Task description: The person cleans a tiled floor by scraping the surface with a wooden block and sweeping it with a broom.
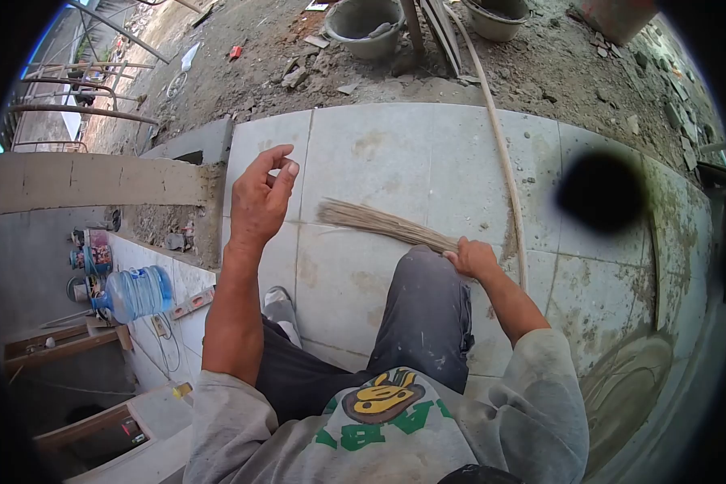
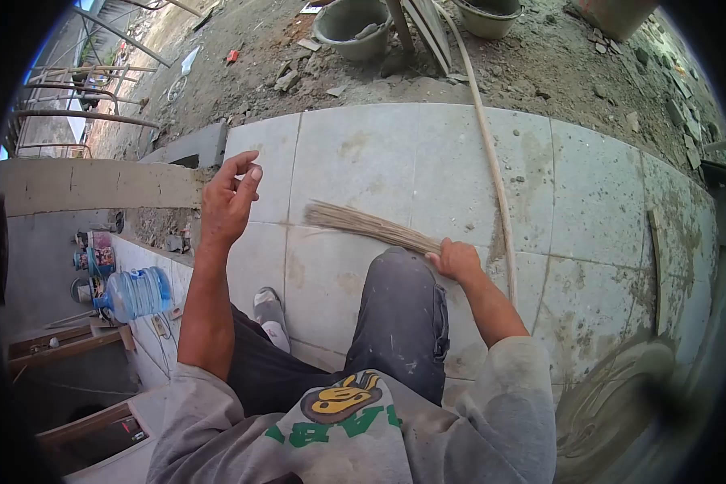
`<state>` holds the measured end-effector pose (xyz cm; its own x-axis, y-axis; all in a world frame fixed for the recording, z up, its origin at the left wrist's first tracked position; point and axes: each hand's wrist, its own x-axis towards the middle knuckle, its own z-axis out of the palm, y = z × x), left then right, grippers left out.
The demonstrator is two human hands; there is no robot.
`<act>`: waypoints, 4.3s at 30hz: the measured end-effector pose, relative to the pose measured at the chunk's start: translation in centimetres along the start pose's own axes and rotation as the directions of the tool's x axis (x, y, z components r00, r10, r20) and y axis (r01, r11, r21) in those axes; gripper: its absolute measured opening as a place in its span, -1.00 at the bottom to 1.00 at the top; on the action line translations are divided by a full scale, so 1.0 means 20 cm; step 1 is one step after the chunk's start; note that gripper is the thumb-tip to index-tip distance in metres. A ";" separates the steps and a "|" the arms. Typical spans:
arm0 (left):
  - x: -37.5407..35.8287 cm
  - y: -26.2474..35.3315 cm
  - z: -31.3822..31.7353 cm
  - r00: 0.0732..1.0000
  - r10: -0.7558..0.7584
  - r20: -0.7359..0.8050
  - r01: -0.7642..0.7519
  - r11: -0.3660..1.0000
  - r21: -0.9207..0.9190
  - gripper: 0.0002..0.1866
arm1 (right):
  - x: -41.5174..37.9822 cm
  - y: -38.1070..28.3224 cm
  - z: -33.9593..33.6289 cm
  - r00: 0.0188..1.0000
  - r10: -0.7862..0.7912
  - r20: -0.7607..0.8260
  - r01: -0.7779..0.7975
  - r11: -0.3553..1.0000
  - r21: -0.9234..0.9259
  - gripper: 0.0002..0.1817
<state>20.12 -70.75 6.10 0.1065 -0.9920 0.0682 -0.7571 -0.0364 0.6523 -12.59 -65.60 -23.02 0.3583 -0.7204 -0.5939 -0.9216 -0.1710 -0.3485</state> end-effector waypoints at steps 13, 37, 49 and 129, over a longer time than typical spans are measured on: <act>0.32 0.33 0.03 0.997 -0.035 0.063 0.064 0.841 -0.538 -0.66 | 0.53 -0.71 -0.60 0.969 -0.246 -0.034 0.237 0.957 -0.169 -0.42; 0.81 0.26 1.41 0.295 0.700 0.650 -0.460 0.700 -0.545 -0.65 | -1.29 -0.90 -0.10 -0.458 0.882 0.110 -0.520 -0.366 0.771 -0.43; 0.67 0.21 2.02 -0.136 0.764 0.631 -0.940 0.103 -0.326 -0.56 | -0.69 -1.54 1.27 -0.551 0.169 0.817 0.730 -0.376 0.570 -0.29; 0.87 0.38 1.91 -0.313 0.740 0.596 -0.891 -0.011 -0.454 -0.77 | 0.41 -1.94 0.32 0.285 0.954 -0.094 -0.307 0.183 0.934 -0.59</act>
<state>-8.39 -92.94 -16.66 -0.9774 0.2110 0.0113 0.2059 0.9392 0.2748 27.06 -60.59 -19.12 -0.7909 -0.4314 -0.4340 -0.1394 0.8176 -0.5587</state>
